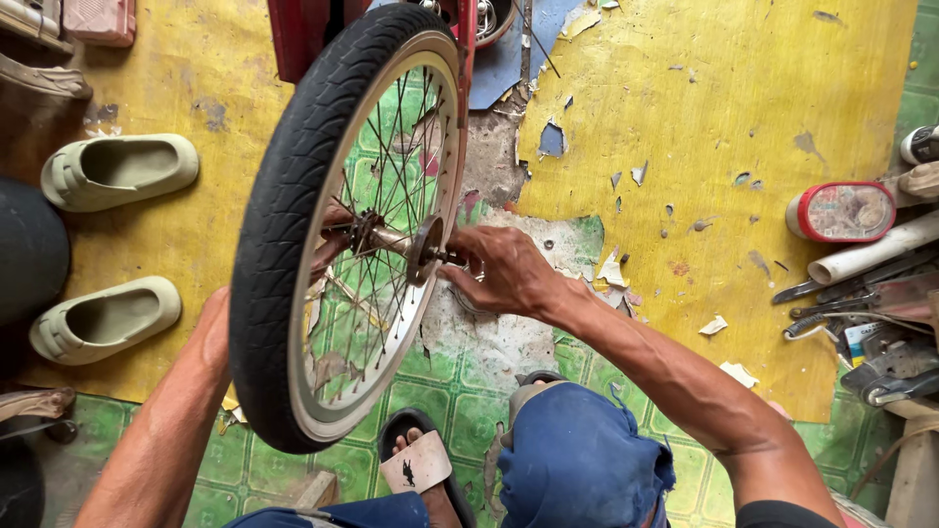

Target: The person sits on the floor beside a red bicycle and loosens the axle nuts of the front wheel by hand. They lift the wheel off the fork, apply lubricant from a squeeze bottle to the hub, work the hub components, then reposition the wheel in the fork and retighten the axle nuts.

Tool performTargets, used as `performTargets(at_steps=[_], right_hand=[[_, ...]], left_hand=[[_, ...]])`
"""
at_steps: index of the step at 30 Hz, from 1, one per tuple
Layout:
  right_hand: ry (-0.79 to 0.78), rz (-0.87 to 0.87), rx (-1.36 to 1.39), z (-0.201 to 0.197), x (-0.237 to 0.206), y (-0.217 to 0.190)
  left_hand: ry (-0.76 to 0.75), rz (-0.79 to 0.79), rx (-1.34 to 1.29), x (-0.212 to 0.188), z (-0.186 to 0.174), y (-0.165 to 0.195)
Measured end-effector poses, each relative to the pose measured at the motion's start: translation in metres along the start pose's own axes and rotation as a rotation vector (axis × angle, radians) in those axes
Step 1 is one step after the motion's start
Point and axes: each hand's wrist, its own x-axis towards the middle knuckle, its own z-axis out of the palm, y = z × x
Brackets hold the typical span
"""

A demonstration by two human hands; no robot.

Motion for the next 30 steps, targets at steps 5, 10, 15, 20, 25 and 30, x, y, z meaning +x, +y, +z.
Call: performTargets(at_steps=[5,10,15,20,25,30], right_hand=[[0.047,0.0,-0.044,0.004,-0.01,-0.006],[0.053,-0.005,-0.139,0.011,-0.015,-0.007],[0.075,0.026,-0.161,0.008,-0.016,-0.01],[0.098,0.074,0.032,0.0,-0.012,-0.023],[0.014,0.114,0.07,0.004,-0.018,-0.036],[-0.041,0.169,-0.003,0.013,-0.036,-0.028]], left_hand=[[0.027,-0.049,-0.038,0.003,-0.004,0.007],[0.089,-0.103,-0.088,-0.005,-0.004,0.023],[0.323,-0.233,-0.246,-0.005,-0.012,0.088],[0.266,-0.082,-0.551,-0.021,-0.021,0.197],[0.164,-0.359,0.399,-0.022,0.001,0.264],[0.209,-0.278,0.388,-0.034,0.023,0.281]])
